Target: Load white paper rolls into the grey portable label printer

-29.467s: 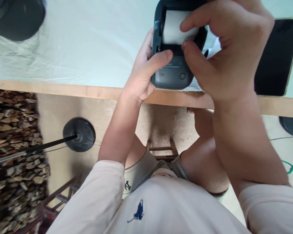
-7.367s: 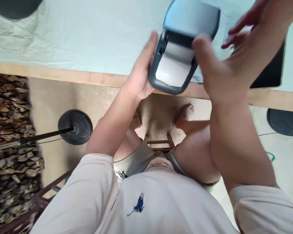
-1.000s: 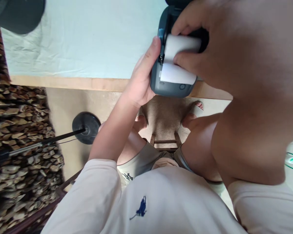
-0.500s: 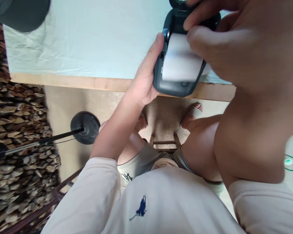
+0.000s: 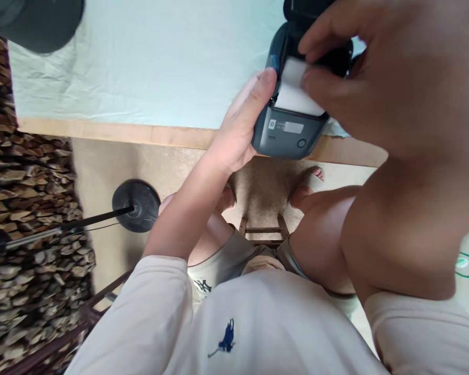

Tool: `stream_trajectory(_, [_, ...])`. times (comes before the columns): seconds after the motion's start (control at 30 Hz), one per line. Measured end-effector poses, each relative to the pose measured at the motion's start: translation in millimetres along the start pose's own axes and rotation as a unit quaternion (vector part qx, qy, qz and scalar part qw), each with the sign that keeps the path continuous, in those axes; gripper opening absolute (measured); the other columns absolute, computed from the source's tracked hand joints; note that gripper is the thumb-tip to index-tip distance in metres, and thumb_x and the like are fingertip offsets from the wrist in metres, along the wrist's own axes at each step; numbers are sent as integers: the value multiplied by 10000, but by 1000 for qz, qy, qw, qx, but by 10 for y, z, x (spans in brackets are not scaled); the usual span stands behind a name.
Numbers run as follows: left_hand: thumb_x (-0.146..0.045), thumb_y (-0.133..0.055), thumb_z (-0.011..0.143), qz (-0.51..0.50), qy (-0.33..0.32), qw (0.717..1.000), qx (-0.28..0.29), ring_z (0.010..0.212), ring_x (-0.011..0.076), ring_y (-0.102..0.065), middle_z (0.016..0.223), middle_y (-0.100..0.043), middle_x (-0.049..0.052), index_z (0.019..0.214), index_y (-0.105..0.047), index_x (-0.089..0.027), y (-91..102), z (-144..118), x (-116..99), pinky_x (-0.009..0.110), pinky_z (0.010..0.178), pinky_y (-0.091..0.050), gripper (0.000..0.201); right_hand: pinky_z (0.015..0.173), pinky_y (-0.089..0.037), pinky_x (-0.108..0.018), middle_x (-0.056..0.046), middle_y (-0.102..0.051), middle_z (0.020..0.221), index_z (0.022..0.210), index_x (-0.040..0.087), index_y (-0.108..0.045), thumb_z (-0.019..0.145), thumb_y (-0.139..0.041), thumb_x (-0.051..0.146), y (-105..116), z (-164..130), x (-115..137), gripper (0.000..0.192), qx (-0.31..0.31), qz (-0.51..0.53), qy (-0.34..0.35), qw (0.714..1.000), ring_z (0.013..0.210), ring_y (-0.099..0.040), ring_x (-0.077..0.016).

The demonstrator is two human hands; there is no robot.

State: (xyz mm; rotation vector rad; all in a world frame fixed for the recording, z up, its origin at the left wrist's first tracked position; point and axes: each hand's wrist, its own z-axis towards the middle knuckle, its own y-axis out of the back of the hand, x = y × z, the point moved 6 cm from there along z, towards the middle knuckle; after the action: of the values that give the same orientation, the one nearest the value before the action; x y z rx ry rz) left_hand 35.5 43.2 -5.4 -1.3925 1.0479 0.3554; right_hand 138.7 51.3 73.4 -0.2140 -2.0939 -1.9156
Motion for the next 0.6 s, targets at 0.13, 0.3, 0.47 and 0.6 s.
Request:
stream_trajectory(0.13, [-285, -378, 852, 40, -13, 999, 3, 492, 32, -462, 639, -436, -29, 856, -473, -190, -20, -17, -23, 147, 465, -367, 135, 813, -417, -423, 0, -538, 883, 972, 302, -529, 740, -370, 392, -30, -29, 51, 295, 37, -79, 23, 996, 984, -510, -213])
stream_trajectory(0.3, [-254, -334, 871, 69, -16, 997, 8, 503, 21, -442, 635, -404, -29, 835, -487, -179, -32, -19, -30, 135, 476, -341, 174, 691, -441, -428, -19, -525, 829, 962, 337, -499, 733, -404, 381, -77, -45, 5, 251, 56, -115, 36, 991, 909, -544, -271])
stream_trajectory(0.47, [-282, -378, 850, 45, 0, 999, 18, 493, 41, -453, 606, -429, -26, 825, -493, -208, -14, -14, -20, 154, 462, -366, 139, 730, -458, -415, 0, -542, 907, 1010, 310, -456, 699, -486, 331, -94, 0, 27, 313, 54, -88, 37, 994, 911, -541, -224])
stream_trajectory(0.6, [-314, -401, 837, 34, 5, 999, 22, 553, 58, -530, 657, -495, -23, 848, -532, -203, 13, 8, -7, 166, 498, -424, 172, 771, -436, -349, 29, -544, 942, 1021, 298, -486, 689, -501, 316, 18, -37, 43, 333, 23, -9, 48, 999, 918, -522, -151])
